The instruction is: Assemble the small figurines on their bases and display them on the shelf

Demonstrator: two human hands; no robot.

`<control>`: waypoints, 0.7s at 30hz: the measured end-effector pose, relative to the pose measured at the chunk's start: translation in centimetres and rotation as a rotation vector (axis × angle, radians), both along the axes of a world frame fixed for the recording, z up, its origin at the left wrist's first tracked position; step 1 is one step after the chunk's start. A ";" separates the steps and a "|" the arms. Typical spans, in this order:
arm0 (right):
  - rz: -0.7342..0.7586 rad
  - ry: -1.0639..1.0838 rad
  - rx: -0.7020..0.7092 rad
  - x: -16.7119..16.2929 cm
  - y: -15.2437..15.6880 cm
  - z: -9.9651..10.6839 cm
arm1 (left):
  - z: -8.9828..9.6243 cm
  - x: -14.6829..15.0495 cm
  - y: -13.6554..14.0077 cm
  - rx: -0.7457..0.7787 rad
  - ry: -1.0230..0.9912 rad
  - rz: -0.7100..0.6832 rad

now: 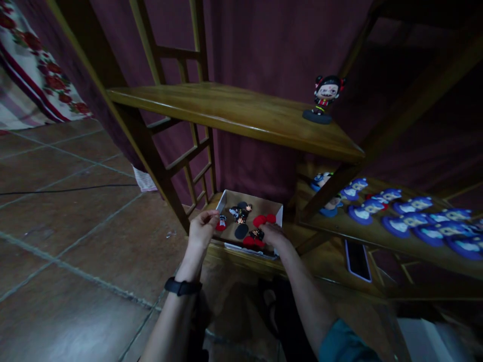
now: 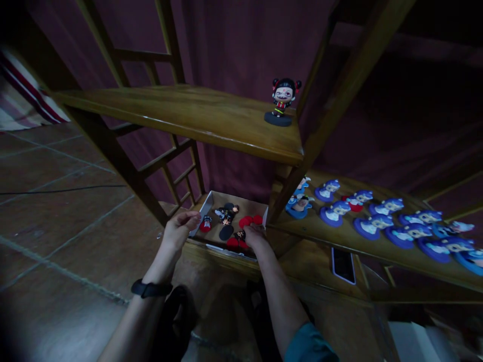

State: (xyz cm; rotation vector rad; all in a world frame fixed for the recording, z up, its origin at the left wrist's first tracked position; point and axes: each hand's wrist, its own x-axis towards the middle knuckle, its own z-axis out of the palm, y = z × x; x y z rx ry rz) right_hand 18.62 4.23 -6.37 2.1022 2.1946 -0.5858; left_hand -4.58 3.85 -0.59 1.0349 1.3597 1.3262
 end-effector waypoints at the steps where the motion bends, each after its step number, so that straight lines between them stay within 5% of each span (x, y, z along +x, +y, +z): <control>1: 0.004 -0.005 0.004 0.0 0.0 0.0 | 0.0 0.1 0.0 -0.005 -0.008 -0.008; 10: -0.088 0.135 0.102 0.1 0.6 0.6 | 0.0 1.1 -0.3 -0.030 -0.046 -0.045; 13: -0.249 0.509 0.136 -0.3 1.1 0.8 | -0.7 1.6 -0.4 -0.037 -0.045 -0.088; 16: -0.388 1.025 0.008 -1.0 1.3 1.7 | -1.3 2.4 -0.5 -0.068 -0.072 -0.134; 21: -0.347 1.550 -0.249 -2.1 0.4 3.8 | -1.2 3.6 -1.0 -0.197 -0.281 -0.221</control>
